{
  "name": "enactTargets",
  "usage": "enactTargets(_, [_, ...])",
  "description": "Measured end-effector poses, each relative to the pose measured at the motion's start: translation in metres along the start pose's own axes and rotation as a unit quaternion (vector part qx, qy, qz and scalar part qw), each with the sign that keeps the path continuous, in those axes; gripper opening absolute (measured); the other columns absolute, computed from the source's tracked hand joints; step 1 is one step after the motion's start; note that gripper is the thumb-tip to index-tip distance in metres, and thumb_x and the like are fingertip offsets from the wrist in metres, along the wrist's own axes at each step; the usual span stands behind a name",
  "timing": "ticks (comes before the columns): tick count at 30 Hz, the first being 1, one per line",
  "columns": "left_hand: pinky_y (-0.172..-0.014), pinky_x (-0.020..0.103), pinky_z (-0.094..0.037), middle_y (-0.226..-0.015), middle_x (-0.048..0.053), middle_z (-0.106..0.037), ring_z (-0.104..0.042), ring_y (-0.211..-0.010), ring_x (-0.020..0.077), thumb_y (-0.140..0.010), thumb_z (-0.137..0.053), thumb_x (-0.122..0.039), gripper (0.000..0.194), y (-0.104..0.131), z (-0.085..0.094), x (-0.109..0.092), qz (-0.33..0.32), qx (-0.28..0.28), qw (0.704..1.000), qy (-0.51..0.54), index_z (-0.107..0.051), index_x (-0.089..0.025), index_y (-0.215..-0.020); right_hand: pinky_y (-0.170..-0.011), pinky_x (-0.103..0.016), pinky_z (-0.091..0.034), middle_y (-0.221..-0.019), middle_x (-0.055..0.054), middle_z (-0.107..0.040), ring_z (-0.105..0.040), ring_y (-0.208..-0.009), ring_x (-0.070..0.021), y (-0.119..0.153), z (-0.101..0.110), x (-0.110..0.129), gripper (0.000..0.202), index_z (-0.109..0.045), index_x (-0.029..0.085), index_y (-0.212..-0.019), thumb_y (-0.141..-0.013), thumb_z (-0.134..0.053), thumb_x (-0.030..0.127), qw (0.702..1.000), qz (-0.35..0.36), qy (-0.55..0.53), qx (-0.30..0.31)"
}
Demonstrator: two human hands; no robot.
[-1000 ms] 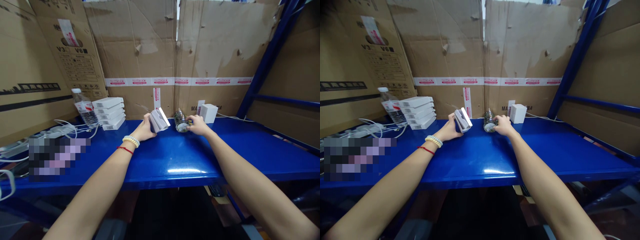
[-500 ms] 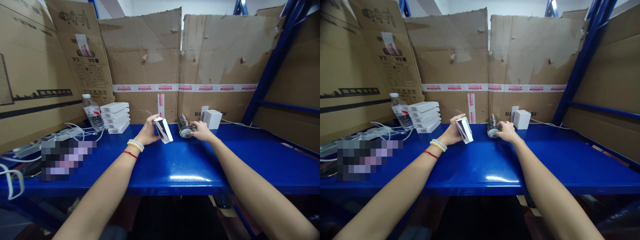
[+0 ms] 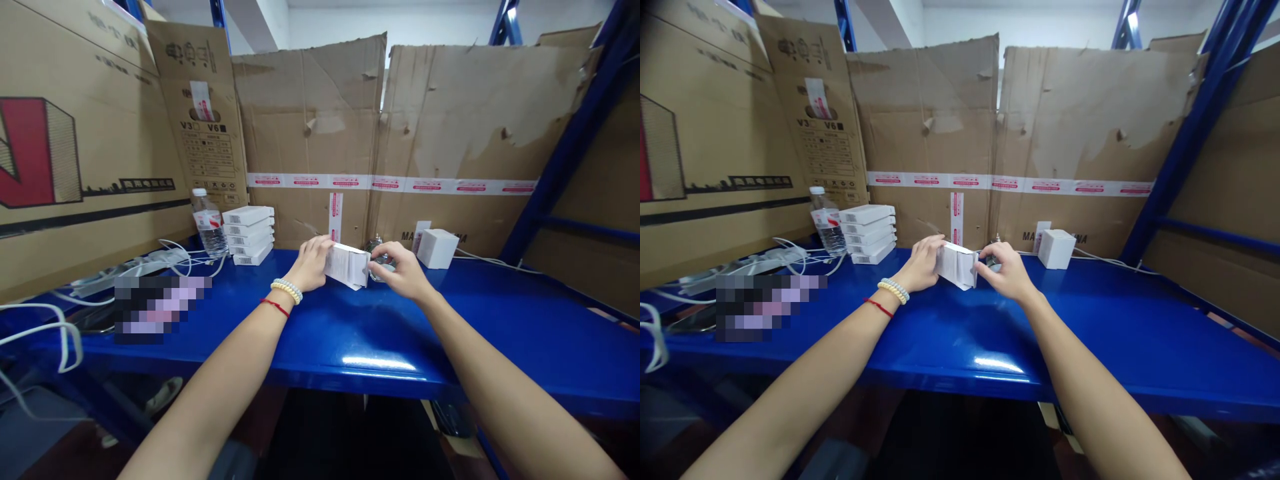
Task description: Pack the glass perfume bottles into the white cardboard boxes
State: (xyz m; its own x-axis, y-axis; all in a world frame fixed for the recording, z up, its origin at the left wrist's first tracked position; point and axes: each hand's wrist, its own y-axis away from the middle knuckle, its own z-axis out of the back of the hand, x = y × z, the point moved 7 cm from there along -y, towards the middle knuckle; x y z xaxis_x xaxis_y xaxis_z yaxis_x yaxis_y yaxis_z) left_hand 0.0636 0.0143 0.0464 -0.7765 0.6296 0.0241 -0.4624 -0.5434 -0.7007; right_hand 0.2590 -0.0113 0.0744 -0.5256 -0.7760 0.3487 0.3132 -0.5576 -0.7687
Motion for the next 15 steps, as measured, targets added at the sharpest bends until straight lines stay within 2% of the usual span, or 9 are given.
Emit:
enactTargets(6, [-0.106,0.049,-0.032,-0.139,0.015,-0.041,-0.035,-0.132,0.0312,-0.060,-0.053,-0.001,0.075,0.000,0.000,0.001,0.047,0.041,0.997,-0.036,-0.034,-0.019,-0.130,-0.065,-0.032,-0.048,-0.093,-0.007,-0.062,-0.058,-0.083,-0.0199,0.001,-0.005,0.003,0.019,-0.058,0.022,-0.093,-0.076,-0.062,0.029,0.999,0.022,-0.010,-0.034])
enactTargets(10, [-0.105,0.047,-0.032,-0.138,0.014,-0.041,-0.034,-0.130,0.0298,-0.061,-0.053,-0.003,0.073,0.000,0.000,-0.001,0.053,0.053,0.996,-0.046,-0.034,-0.019,-0.131,-0.075,-0.037,-0.050,-0.098,-0.008,-0.060,-0.059,-0.088,-0.0213,0.001,-0.009,-0.005,0.017,-0.063,0.021,-0.089,-0.077,-0.065,0.033,1.000,0.012,-0.007,-0.021])
enactTargets(15, [-0.104,0.048,-0.032,-0.137,0.013,-0.042,-0.035,-0.129,0.0301,-0.063,-0.053,-0.004,0.072,-0.002,0.003,-0.007,0.053,0.048,0.996,-0.049,-0.036,-0.021,-0.131,-0.084,-0.042,-0.049,-0.102,-0.010,-0.058,-0.058,-0.094,-0.0236,0.001,-0.015,-0.016,0.020,-0.064,0.020,-0.074,-0.081,-0.061,0.038,0.999,-0.031,0.004,0.002])
